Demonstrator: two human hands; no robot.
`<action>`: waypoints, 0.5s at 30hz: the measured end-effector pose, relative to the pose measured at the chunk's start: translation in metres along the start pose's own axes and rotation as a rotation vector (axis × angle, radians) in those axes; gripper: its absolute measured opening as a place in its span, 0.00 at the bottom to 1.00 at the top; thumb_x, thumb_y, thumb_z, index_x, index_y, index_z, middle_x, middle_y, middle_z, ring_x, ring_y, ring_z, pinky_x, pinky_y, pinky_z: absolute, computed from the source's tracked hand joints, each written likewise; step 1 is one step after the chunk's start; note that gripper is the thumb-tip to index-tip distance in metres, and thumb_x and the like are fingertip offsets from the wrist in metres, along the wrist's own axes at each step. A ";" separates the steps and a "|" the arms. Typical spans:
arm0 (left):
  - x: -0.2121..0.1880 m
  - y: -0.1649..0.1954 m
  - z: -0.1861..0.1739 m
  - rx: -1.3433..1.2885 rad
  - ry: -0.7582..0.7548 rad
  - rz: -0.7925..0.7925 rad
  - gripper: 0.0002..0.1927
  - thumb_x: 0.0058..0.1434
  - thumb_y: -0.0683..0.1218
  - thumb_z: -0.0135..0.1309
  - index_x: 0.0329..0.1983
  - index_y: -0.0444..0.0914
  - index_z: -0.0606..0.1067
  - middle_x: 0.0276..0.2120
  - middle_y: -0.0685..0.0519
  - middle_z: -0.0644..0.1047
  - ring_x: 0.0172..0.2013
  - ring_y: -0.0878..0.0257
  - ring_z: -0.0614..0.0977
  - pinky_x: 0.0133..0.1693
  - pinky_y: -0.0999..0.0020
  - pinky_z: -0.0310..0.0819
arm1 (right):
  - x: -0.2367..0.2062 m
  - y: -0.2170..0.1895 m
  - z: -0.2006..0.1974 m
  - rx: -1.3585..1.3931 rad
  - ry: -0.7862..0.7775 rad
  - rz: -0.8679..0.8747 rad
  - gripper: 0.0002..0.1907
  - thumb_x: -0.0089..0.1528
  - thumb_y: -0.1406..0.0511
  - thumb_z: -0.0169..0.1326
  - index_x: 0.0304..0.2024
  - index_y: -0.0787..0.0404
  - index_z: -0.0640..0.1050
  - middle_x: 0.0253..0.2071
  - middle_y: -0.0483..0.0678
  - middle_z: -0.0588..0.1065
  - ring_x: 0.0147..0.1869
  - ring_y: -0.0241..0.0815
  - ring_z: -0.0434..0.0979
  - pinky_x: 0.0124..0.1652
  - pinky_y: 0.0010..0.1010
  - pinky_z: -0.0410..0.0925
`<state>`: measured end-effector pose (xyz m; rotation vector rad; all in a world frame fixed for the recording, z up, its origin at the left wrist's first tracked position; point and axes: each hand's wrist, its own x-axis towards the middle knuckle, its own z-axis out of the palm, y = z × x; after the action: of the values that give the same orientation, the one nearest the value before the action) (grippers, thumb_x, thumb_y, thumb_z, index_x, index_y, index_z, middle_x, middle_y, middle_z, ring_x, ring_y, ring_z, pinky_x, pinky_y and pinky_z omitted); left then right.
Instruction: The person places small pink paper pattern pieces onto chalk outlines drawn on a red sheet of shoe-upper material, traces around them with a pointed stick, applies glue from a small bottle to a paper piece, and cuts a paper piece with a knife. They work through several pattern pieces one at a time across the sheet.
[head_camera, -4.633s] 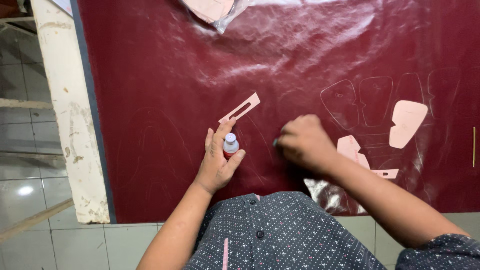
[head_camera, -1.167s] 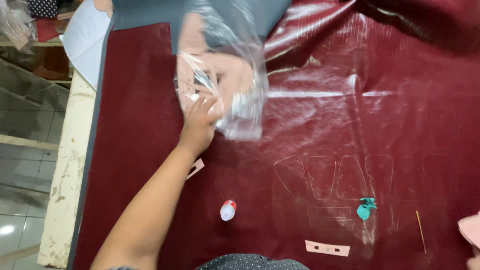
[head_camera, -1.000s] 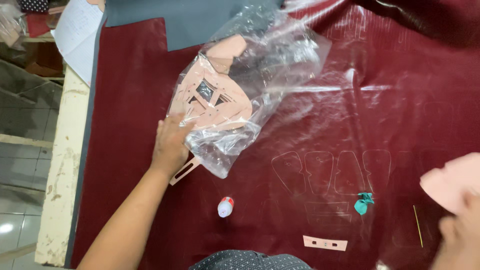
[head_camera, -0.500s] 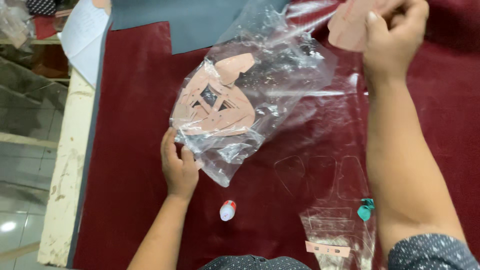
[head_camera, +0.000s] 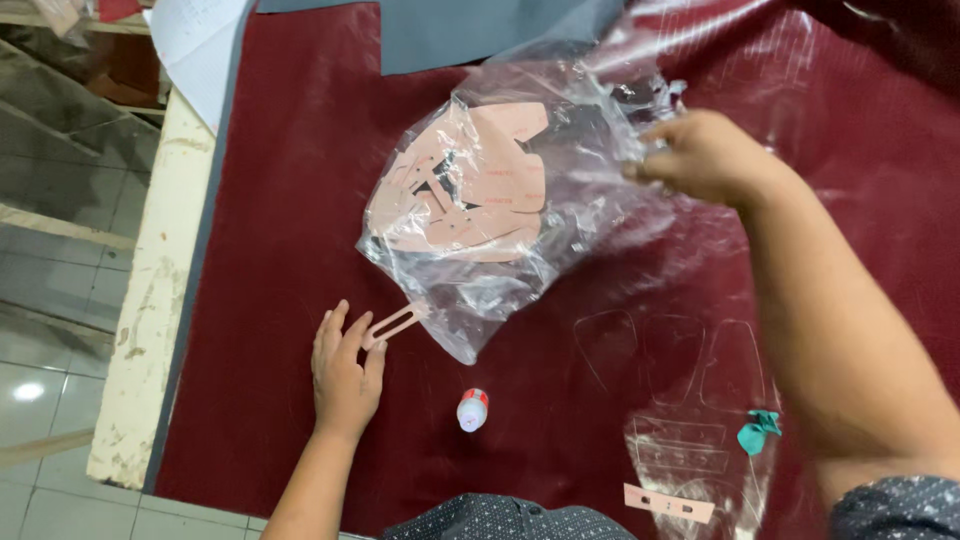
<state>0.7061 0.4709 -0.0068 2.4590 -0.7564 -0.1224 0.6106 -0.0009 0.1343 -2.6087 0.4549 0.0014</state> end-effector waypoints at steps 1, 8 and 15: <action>0.000 0.000 0.003 0.006 0.011 -0.019 0.21 0.65 0.48 0.53 0.60 0.37 0.74 0.71 0.44 0.62 0.72 0.44 0.60 0.69 0.46 0.53 | 0.007 -0.005 -0.005 0.063 -0.007 0.173 0.14 0.64 0.62 0.61 0.43 0.67 0.84 0.42 0.57 0.79 0.43 0.51 0.78 0.43 0.47 0.72; 0.007 0.011 0.010 -0.052 0.019 -0.174 0.14 0.63 0.47 0.55 0.50 0.37 0.76 0.70 0.45 0.62 0.72 0.44 0.56 0.68 0.42 0.48 | 0.037 -0.003 -0.063 0.124 0.512 0.170 0.11 0.66 0.63 0.58 0.41 0.65 0.84 0.38 0.54 0.81 0.39 0.46 0.80 0.42 0.41 0.74; 0.006 0.001 0.014 -0.058 0.030 -0.169 0.09 0.63 0.47 0.55 0.43 0.38 0.75 0.71 0.42 0.61 0.73 0.41 0.55 0.69 0.41 0.46 | -0.001 0.016 -0.053 0.082 0.636 0.257 0.11 0.64 0.62 0.61 0.43 0.64 0.83 0.41 0.52 0.81 0.43 0.44 0.81 0.44 0.38 0.74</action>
<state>0.7074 0.4600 -0.0179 2.4604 -0.5245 -0.1681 0.5998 -0.0387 0.1739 -2.4061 0.9791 -0.7572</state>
